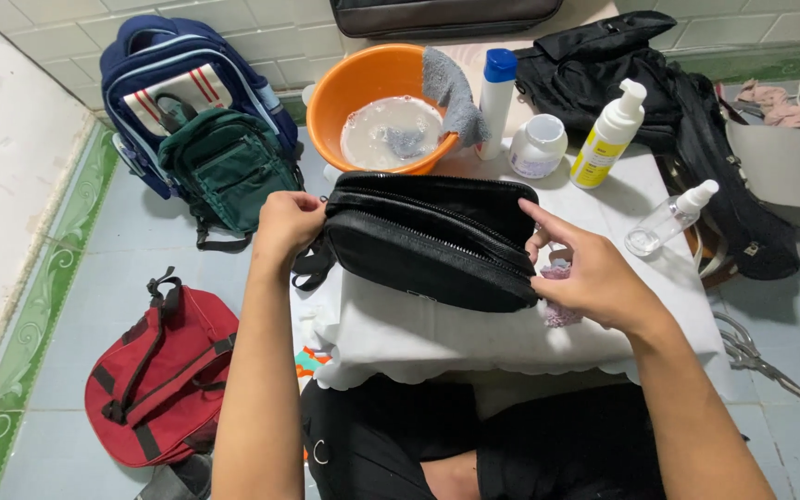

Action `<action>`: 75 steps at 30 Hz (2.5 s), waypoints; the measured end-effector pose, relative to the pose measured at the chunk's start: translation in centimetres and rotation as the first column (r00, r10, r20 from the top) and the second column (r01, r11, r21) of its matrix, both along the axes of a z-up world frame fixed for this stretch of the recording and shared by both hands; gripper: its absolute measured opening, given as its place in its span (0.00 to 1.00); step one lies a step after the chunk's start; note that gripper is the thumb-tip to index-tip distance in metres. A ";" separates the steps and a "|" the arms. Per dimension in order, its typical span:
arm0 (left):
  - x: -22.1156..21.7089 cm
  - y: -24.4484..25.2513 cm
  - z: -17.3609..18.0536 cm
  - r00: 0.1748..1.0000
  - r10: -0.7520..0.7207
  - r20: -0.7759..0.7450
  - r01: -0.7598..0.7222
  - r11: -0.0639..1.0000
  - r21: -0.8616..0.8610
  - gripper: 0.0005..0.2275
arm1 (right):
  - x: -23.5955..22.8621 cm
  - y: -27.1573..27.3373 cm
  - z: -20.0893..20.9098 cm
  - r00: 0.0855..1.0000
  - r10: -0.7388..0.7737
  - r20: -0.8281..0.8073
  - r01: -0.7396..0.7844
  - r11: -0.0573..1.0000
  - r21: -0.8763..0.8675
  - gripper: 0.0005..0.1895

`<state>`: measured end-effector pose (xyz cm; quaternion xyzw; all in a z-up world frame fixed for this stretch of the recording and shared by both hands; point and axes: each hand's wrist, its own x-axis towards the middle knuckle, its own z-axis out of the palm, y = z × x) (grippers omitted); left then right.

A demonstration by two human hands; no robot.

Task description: Cleaning a black zippered pouch using a toothbrush, a cloth, and soapy water.

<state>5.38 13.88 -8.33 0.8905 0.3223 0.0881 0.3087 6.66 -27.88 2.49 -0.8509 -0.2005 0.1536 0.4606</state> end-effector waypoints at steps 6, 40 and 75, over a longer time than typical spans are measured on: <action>-4.4 -4.3 6.4 0.953 -0.041 0.299 0.076 0.992 -0.105 0.14 | 0.8 0.5 -0.1 0.998 -0.029 -0.063 0.036 0.993 0.112 0.47; -5.6 -12.6 12.8 0.763 -0.614 0.200 0.454 0.730 0.511 0.05 | 0.8 2.8 1.6 0.984 -0.128 0.126 0.156 0.956 -0.247 0.20; -7.1 -14.2 10.6 0.567 -0.759 0.320 0.118 0.459 0.880 0.09 | -0.7 2.7 -1.3 0.557 -0.121 0.822 -0.031 0.986 0.166 0.10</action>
